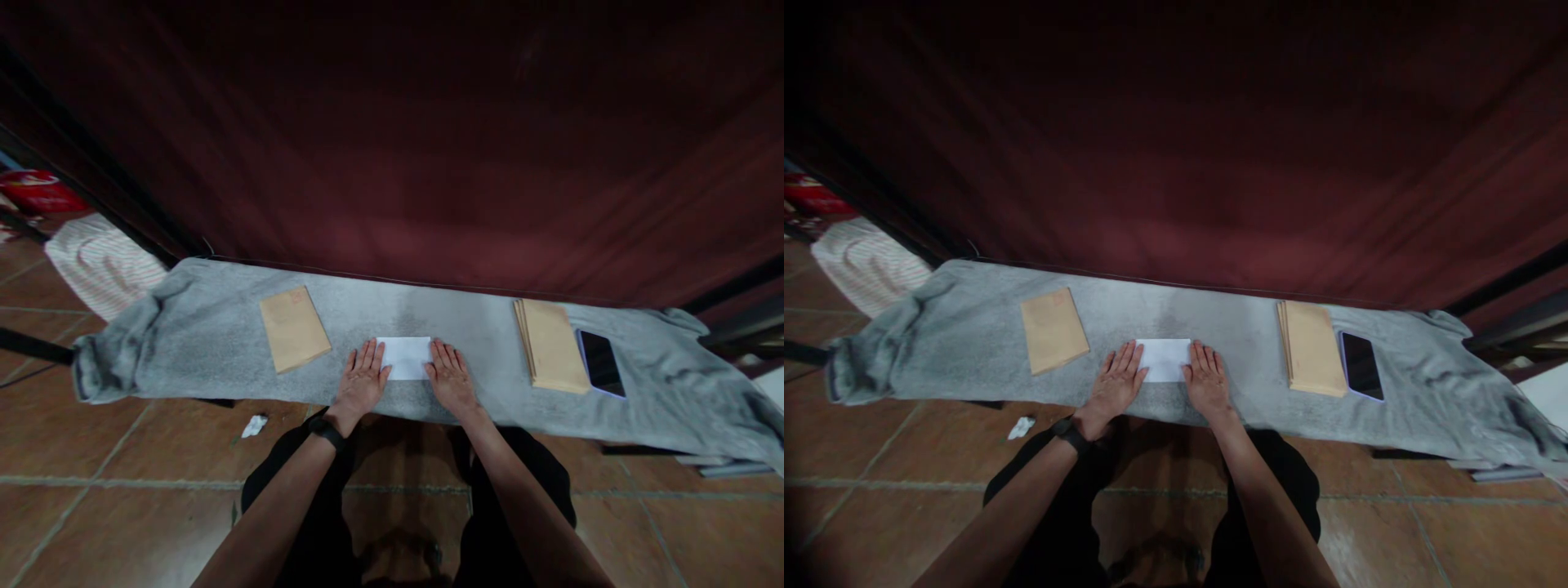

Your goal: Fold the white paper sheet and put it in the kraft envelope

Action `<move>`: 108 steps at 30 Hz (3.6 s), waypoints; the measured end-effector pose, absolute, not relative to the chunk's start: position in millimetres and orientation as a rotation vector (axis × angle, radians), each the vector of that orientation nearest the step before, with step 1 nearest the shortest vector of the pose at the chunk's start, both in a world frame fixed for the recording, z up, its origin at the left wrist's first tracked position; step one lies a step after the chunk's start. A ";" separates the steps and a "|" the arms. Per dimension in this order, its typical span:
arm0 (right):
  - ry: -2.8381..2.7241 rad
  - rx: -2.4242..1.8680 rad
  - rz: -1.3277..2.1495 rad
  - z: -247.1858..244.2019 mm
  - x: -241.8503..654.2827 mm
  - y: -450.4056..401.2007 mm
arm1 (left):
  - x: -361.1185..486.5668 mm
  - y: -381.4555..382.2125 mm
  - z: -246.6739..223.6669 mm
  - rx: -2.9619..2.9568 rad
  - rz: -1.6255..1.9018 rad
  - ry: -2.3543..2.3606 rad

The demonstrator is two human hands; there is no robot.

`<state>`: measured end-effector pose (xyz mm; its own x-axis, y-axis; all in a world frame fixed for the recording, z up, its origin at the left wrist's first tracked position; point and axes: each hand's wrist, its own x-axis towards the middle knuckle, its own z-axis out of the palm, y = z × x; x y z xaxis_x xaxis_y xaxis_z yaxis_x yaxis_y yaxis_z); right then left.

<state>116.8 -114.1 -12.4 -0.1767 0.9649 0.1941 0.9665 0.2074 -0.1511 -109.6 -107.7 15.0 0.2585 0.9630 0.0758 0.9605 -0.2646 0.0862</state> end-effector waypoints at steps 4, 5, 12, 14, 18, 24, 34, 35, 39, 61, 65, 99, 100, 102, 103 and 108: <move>-2.213 -1.841 -0.001 -10.8 118.4 -115.5 | -112.1 -108.5 12.5 2.463 0.202 1.905; -2.208 -1.843 0.001 -10.5 119.1 -115.9 | -112.6 -108.7 11.7 2.461 0.204 1.909; -2.144 -1.888 0.012 -4.6 122.9 -115.8 | -117.5 -106.4 15.1 2.430 0.251 1.927; -2.151 -1.847 0.018 -0.1 119.4 -115.2 | -118.2 -103.6 18.9 2.382 0.302 1.919; -2.290 -1.631 0.079 6.4 104.6 -118.7 | -116.4 -95.6 22.5 2.223 0.534 1.902; -2.389 -1.520 0.146 2.5 88.4 -128.3 | -109.9 -84.5 23.8 1.727 0.788 1.858; -2.403 -1.507 0.158 5.6 87.4 -127.0 | -103.2 -75.1 37.8 1.413 0.769 1.854; -2.403 -1.508 0.162 6.2 86.7 -127.4 | -104.0 -73.1 36.3 1.365 0.795 1.831; -2.380 -1.484 0.197 10.0 84.5 -128.3 | -107.5 -70.8 30.2 1.245 0.919 1.705; -1.023 -1.110 1.445 28.7 113.6 -98.3 | -112.3 -84.2 51.1 0.978 1.256 1.180; -1.127 -1.203 1.255 24.1 114.5 -93.0 | -116.8 -81.3 54.5 1.095 1.292 1.203; -2.296 -1.608 0.329 -0.1 44.5 -133.9 | -129.3 -117.3 11.9 2.788 0.285 1.248; -2.297 -1.633 0.304 -1.8 43.8 -134.1 | -128.5 -117.7 10.1 2.796 0.282 1.264; -2.278 -1.679 0.250 -4.3 46.8 -133.1 | -127.9 -118.4 7.5 2.812 0.255 1.279; -2.266 -1.700 0.224 -5.1 49.7 -132.4 | -127.9 -118.8 6.8 2.819 0.240 1.281; -2.229 -1.754 0.127 -8.7 65.6 -132.5 | -126.9 -121.7 9.4 2.825 0.197 1.333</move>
<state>65.6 -132.5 -8.7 -0.2086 0.9614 0.1796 0.9346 0.2501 -0.2529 -126.9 -121.7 9.4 0.6292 0.7697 0.1085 0.7682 -0.6370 0.0638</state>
